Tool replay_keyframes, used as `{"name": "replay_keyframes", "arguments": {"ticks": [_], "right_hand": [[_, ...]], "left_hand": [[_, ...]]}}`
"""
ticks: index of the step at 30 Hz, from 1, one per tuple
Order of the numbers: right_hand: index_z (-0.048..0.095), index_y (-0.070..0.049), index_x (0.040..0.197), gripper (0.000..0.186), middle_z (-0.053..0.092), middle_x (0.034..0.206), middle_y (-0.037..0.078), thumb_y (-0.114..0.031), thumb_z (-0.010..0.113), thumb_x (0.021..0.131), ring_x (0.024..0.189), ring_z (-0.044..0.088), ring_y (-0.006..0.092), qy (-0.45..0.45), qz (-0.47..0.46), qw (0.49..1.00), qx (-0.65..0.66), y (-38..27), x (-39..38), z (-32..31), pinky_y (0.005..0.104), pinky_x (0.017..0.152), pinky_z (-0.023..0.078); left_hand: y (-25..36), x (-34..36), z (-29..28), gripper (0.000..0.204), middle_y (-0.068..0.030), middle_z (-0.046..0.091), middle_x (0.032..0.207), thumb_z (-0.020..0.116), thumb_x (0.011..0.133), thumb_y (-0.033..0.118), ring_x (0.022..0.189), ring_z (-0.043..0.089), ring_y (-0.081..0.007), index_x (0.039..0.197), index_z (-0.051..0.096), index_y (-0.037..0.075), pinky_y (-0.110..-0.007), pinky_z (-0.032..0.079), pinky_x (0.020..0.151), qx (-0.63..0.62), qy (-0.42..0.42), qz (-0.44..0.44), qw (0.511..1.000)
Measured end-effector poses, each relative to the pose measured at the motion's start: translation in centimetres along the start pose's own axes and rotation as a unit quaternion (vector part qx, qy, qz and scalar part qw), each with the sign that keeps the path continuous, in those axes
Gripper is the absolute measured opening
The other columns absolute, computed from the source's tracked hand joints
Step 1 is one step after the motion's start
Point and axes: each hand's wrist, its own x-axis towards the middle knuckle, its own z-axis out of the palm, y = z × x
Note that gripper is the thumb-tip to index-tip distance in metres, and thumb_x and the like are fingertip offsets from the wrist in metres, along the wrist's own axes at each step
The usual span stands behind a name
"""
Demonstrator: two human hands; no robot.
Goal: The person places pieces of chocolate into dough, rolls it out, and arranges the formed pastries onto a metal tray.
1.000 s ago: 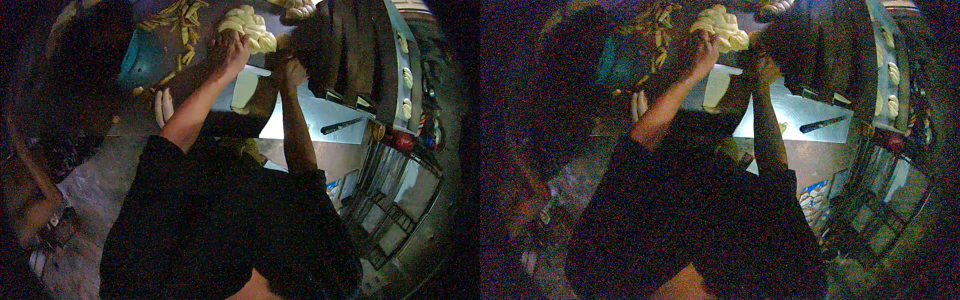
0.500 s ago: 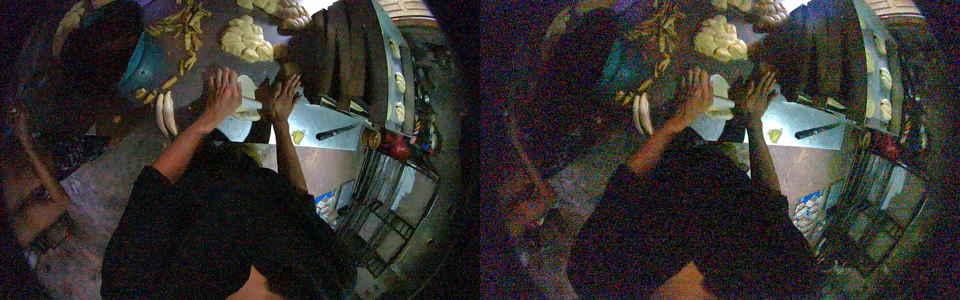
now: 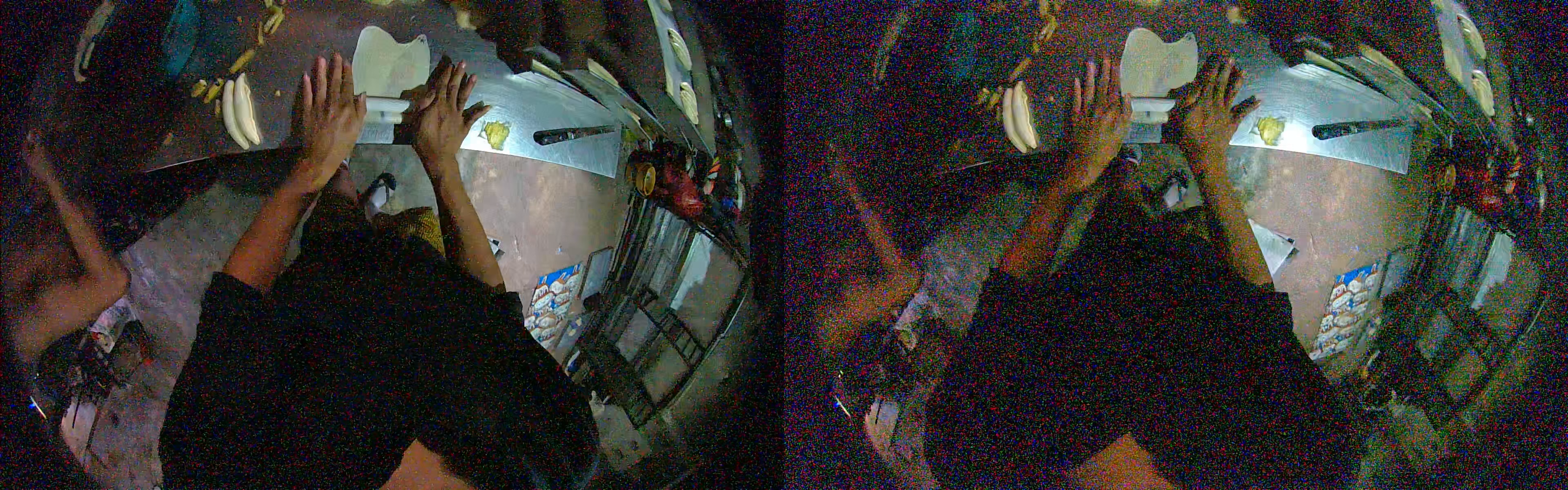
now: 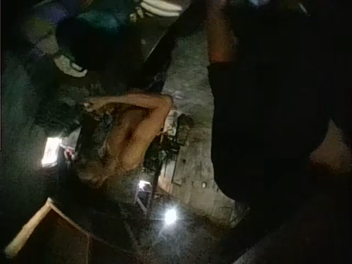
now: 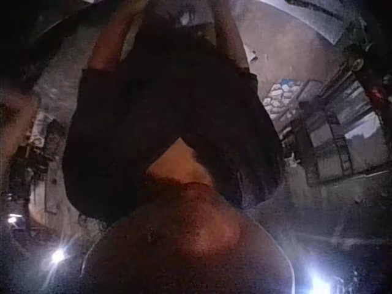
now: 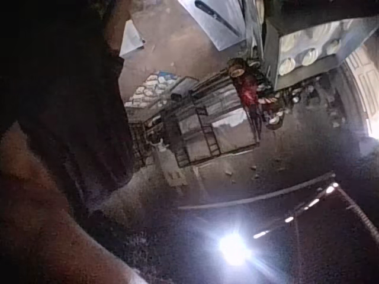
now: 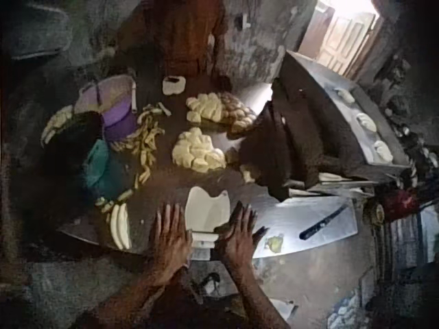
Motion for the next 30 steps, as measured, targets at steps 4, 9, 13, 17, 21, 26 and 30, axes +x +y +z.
{"name": "replay_keyframes", "arguments": {"ticks": [4, 9, 13, 17, 21, 26, 30], "right_hand": [[0.024, -0.008, 0.158, 0.059, 0.014, 0.166, 0.015, -0.031, 0.030, 0.104, 0.152, 0.012, 0.0389, 0.019, -0.015, 0.995, 0.102, 0.5, 0.2, -0.3, 0.0620, 0.118, -0.001], [0.024, 0.001, 0.155, 0.060, 0.016, 0.163, 0.025, -0.033, 0.029, 0.106, 0.149, 0.014, 0.0460, -0.043, -0.070, 0.942, 0.326, 1.1, 0.7, -0.6, 0.0576, 0.120, 0.010], [0.020, 0.002, 0.155, 0.064, 0.017, 0.162, 0.025, -0.029, 0.037, 0.102, 0.149, 0.017, 0.0426, -0.165, -0.186, 0.933, 0.259, 1.0, 4.6, -3.1, 0.0594, 0.119, 0.012], [0.034, -0.002, 0.152, 0.060, 0.038, 0.155, 0.021, -0.039, 0.026, 0.105, 0.141, 0.038, 0.0411, 0.055, -0.071, 0.996, 0.011, -0.7, 8.9, 0.6, 0.0586, 0.117, 0.021], [0.053, -0.007, 0.137, 0.054, 0.056, 0.139, 0.016, -0.044, 0.043, 0.098, 0.131, 0.049, 0.0388, 0.057, -0.040, 0.984, -0.163, 5.7, 15.0, 10.7, 0.0588, 0.109, 0.033], [0.064, -0.011, 0.124, 0.047, 0.063, 0.128, 0.013, -0.045, 0.058, 0.090, 0.120, 0.057, 0.0320, 0.104, -0.058, 0.978, -0.170, 13.7, 17.6, 14.9, 0.0574, 0.094, 0.044], [0.064, -0.013, 0.126, 0.042, 0.067, 0.121, 0.013, -0.039, 0.059, 0.093, 0.111, 0.062, 0.0332, -0.045, 0.102, 0.994, 0.020, 6.5, 22.7, 6.6, 0.0506, 0.092, 0.048]], "left_hand": [[0.3, -0.4, -1.3, 0.065, -0.0227, 0.035, 0.156, 0.048, 0.100, 0.041, 0.147, 0.028, -0.0399, 0.143, 0.043, -0.007, -0.051, 0.023, 0.119, 0.034, -0.048, 0.002, 0.998], [-0.2, 1.6, -4.6, 0.054, -0.0218, 0.048, 0.144, 0.058, 0.095, 0.042, 0.140, 0.039, -0.0363, 0.121, 0.056, -0.006, -0.046, 0.037, 0.112, -0.001, -0.228, 0.004, 0.974], [-4.1, 2.3, 0.2, 0.049, -0.0177, 0.059, 0.121, 0.063, 0.091, 0.044, 0.116, 0.056, -0.0345, 0.109, 0.057, -0.001, -0.044, 0.046, 0.097, 0.036, 0.123, 0.175, 0.976], [-2.9, 8.8, 2.5, 0.044, -0.0226, 0.057, 0.127, 0.055, 0.098, 0.038, 0.120, 0.054, -0.0391, 0.118, 0.055, -0.001, -0.052, 0.042, 0.101, -0.057, -0.014, -0.016, 0.998], [-3.7, 14.1, 6.0, 0.037, -0.0209, 0.058, 0.113, 0.053, 0.097, 0.034, 0.104, 0.055, -0.0409, 0.113, 0.054, 0.001, -0.055, 0.041, 0.088, 0.032, 0.210, -0.060, 0.975], [-1.6, 19.5, 6.4, 0.045, -0.0215, 0.056, 0.120, 0.051, 0.098, 0.040, 0.120, 0.049, -0.0421, 0.116, 0.053, -0.001, -0.056, 0.036, 0.098, -0.035, 0.141, -0.119, 0.982], [-2.7, 21.9, 13.1, 0.053, -0.0230, 0.056, 0.128, 0.045, 0.101, 0.041, 0.119, 0.053, -0.0427, 0.131, 0.050, -0.003, -0.057, 0.038, 0.101, -0.116, 0.249, -0.231, 0.933]]}}
